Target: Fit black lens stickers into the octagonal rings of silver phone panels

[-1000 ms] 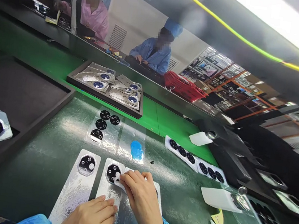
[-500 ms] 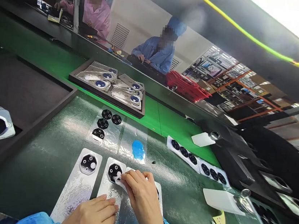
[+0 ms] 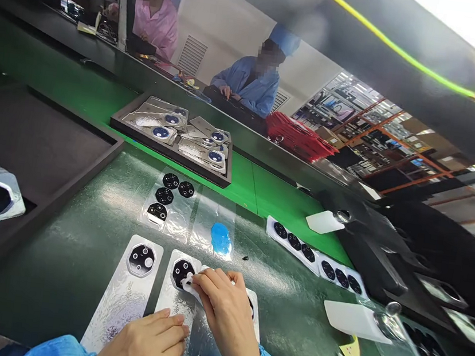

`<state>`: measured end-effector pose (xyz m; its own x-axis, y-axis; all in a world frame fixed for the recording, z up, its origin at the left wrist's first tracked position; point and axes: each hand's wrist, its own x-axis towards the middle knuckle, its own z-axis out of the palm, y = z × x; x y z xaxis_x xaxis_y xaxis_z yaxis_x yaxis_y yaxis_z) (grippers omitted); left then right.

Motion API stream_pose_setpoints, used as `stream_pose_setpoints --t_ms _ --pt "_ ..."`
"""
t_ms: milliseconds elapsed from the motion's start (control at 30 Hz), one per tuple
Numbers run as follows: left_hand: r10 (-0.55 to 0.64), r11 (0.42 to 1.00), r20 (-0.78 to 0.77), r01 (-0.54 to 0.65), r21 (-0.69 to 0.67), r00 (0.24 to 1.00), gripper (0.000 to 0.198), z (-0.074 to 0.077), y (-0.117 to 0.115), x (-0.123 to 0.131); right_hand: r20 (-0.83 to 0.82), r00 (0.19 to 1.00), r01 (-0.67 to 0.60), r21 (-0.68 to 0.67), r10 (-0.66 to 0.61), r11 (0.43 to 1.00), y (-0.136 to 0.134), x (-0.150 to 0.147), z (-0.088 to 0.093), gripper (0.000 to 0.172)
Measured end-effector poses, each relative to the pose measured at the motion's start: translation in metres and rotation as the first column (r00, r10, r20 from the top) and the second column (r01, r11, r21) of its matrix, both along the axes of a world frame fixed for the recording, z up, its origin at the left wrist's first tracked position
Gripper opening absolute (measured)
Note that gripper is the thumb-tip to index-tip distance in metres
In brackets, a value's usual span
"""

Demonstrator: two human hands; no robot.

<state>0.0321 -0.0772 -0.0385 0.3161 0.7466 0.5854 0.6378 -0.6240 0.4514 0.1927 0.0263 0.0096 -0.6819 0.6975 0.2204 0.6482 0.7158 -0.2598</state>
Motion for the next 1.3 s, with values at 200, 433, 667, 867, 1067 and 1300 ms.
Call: stream_pose_setpoints --t_ms 200,433,667,867,1067,1300 --pt "-0.014 1.0 -0.018 0.014 -0.007 1.0 0.03 -0.003 0.0 0.0 0.02 1.0 -0.003 0.005 0.003 1.0 0.001 0.0 0.001 0.026" --pt "0.03 0.997 0.013 -0.031 0.07 0.999 0.037 -0.007 0.002 0.002 0.004 1.0 -0.003 0.022 0.003 1.0 0.004 0.002 -0.002 0.026" --pt "0.031 0.991 -0.006 -0.03 0.132 0.999 0.04 -0.012 0.006 0.001 -0.052 0.998 0.023 -0.001 -0.023 1.0 0.009 -0.005 -0.002 0.023" --pt "0.045 0.994 -0.013 -0.043 0.102 0.999 0.038 -0.007 0.005 0.002 -0.045 0.999 0.025 0.02 -0.024 1.0 0.008 -0.012 -0.003 0.023" --pt "0.054 0.993 -0.008 -0.053 0.109 0.998 0.039 -0.011 0.005 0.004 0.011 1.0 0.006 0.112 -0.007 0.994 0.007 -0.017 0.0 0.024" --pt "0.075 0.988 -0.002 -0.074 0.138 0.997 0.043 -0.013 0.005 0.006 0.078 0.997 -0.027 0.148 0.016 0.989 0.006 -0.02 0.001 0.03"
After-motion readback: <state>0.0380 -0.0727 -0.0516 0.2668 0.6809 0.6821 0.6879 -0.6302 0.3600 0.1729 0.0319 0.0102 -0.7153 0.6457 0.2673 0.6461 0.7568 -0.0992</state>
